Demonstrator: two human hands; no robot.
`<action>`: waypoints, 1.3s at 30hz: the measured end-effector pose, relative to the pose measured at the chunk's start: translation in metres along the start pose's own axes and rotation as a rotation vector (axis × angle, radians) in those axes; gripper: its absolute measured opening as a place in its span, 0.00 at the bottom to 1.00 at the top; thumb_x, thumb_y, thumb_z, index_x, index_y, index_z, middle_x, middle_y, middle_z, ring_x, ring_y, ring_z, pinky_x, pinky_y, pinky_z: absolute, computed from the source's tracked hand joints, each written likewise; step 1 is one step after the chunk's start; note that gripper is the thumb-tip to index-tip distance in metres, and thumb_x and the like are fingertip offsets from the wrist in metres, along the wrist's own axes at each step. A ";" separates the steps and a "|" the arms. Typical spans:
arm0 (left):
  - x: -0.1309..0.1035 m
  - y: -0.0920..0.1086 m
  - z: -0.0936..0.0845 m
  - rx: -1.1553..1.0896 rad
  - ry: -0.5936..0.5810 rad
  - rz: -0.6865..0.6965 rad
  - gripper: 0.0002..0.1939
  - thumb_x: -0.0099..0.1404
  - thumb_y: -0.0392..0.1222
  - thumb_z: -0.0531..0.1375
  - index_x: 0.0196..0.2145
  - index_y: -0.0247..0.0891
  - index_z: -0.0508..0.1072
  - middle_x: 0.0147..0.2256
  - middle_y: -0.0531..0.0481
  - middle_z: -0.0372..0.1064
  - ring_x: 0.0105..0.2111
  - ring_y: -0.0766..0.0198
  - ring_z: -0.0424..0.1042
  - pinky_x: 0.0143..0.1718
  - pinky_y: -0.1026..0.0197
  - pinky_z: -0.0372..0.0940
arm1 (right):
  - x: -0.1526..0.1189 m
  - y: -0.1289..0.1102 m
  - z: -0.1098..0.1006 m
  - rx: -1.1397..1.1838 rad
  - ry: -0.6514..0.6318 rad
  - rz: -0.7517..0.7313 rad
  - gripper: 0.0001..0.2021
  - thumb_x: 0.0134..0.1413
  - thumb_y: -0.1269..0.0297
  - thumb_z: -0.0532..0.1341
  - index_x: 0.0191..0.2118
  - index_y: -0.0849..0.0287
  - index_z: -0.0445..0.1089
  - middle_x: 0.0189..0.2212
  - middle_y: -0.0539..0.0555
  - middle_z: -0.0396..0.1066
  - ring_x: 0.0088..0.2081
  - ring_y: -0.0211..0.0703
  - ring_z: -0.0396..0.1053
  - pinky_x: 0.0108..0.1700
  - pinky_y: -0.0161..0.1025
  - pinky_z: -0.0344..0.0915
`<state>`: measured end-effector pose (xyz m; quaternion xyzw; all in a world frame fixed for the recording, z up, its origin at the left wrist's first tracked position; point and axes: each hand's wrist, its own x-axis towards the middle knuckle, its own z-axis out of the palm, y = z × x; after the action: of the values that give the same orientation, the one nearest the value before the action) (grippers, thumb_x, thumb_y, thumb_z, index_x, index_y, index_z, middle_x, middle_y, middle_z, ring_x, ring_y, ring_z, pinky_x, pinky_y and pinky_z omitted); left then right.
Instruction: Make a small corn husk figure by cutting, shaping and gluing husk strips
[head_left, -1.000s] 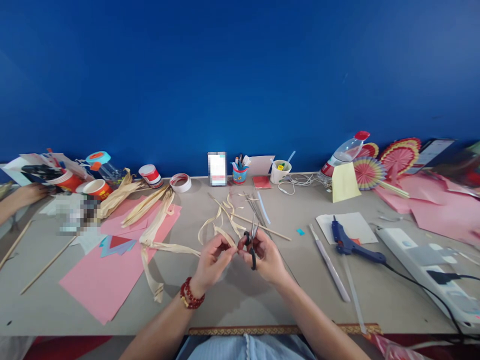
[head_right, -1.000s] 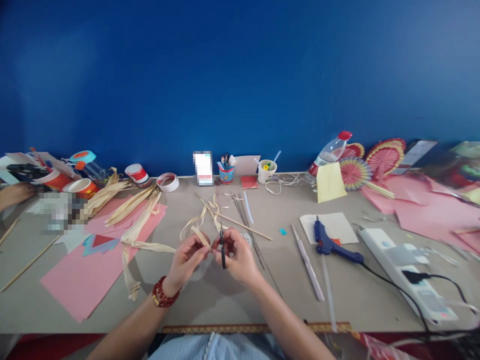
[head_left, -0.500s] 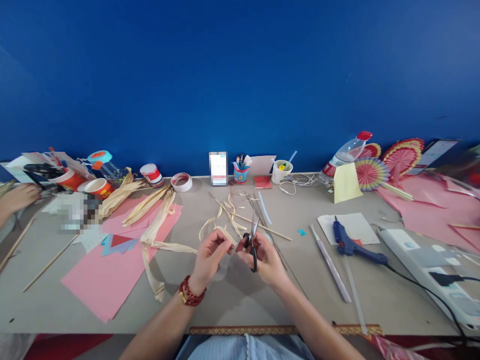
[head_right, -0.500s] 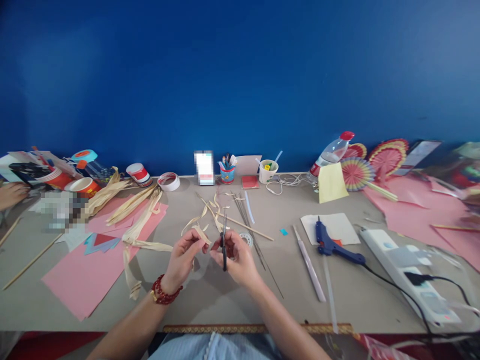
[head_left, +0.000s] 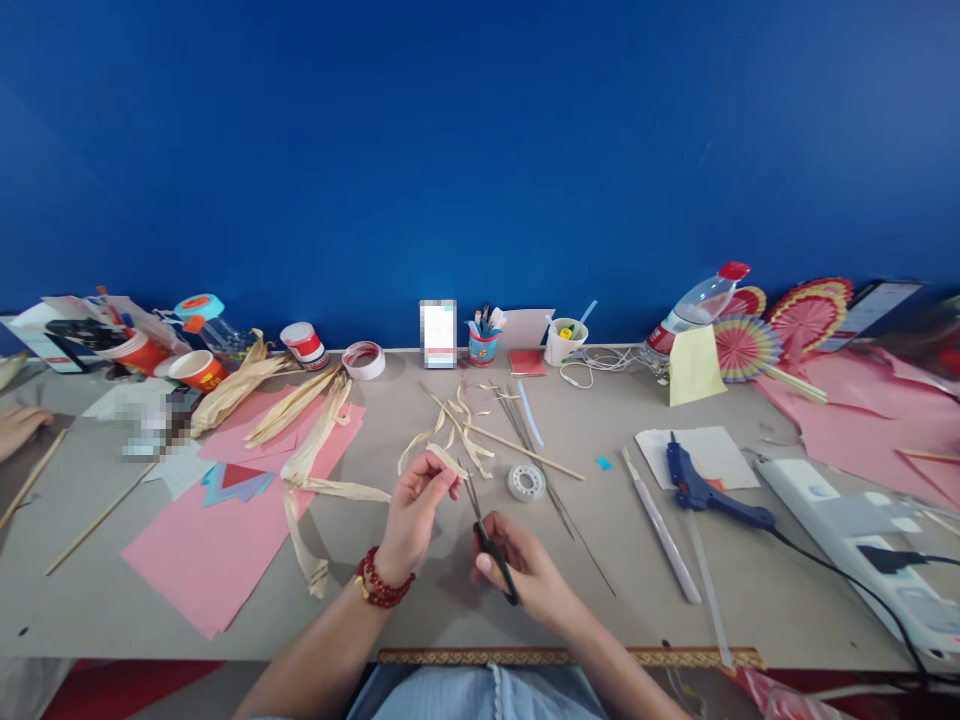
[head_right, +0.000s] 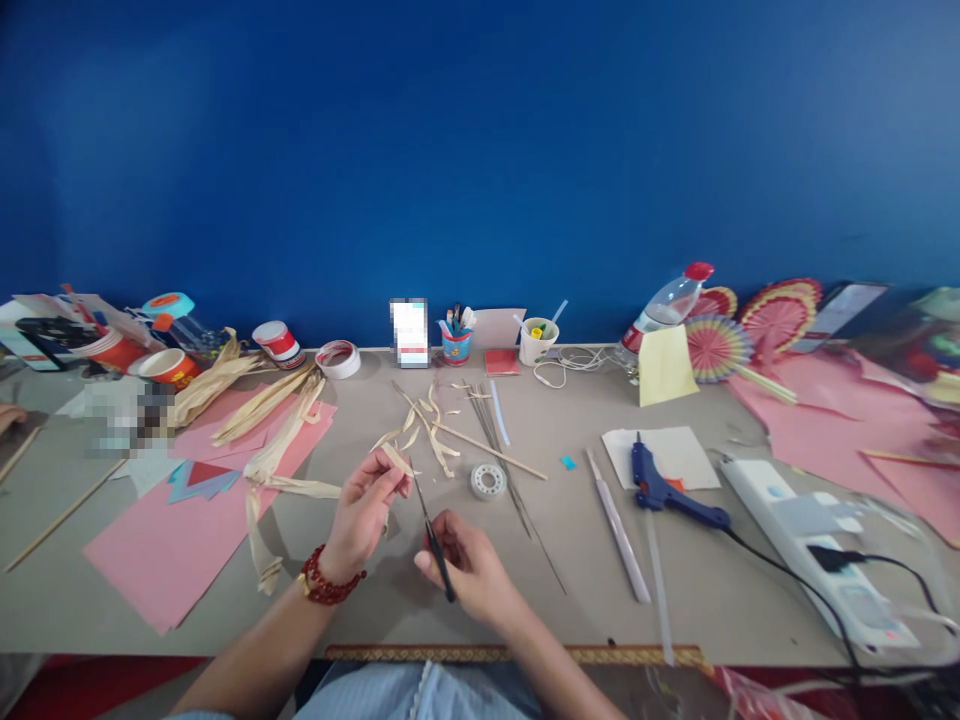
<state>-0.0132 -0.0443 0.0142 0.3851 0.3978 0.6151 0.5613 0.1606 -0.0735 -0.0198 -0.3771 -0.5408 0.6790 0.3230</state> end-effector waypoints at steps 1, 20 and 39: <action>0.000 0.000 0.000 0.002 -0.001 0.001 0.09 0.64 0.43 0.63 0.28 0.37 0.70 0.28 0.51 0.64 0.28 0.66 0.63 0.33 0.62 0.60 | 0.002 -0.001 0.001 0.011 -0.005 -0.011 0.27 0.46 0.37 0.66 0.32 0.57 0.62 0.28 0.49 0.64 0.28 0.38 0.62 0.30 0.35 0.58; 0.000 -0.001 0.001 0.092 -0.031 0.020 0.12 0.65 0.45 0.61 0.26 0.38 0.67 0.25 0.53 0.63 0.28 0.64 0.61 0.35 0.61 0.58 | 0.016 -0.011 0.006 0.083 -0.017 -0.005 0.27 0.44 0.36 0.67 0.30 0.57 0.62 0.23 0.47 0.63 0.24 0.37 0.64 0.27 0.34 0.59; 0.001 -0.004 -0.001 0.104 -0.011 0.007 0.12 0.66 0.44 0.61 0.27 0.38 0.66 0.25 0.53 0.64 0.27 0.66 0.61 0.32 0.63 0.57 | 0.019 -0.004 0.005 0.033 -0.009 -0.002 0.28 0.45 0.34 0.65 0.28 0.56 0.58 0.18 0.45 0.62 0.20 0.36 0.61 0.24 0.33 0.53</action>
<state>-0.0127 -0.0432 0.0103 0.4186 0.4247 0.5934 0.5406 0.1464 -0.0593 -0.0183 -0.3679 -0.5313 0.6892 0.3276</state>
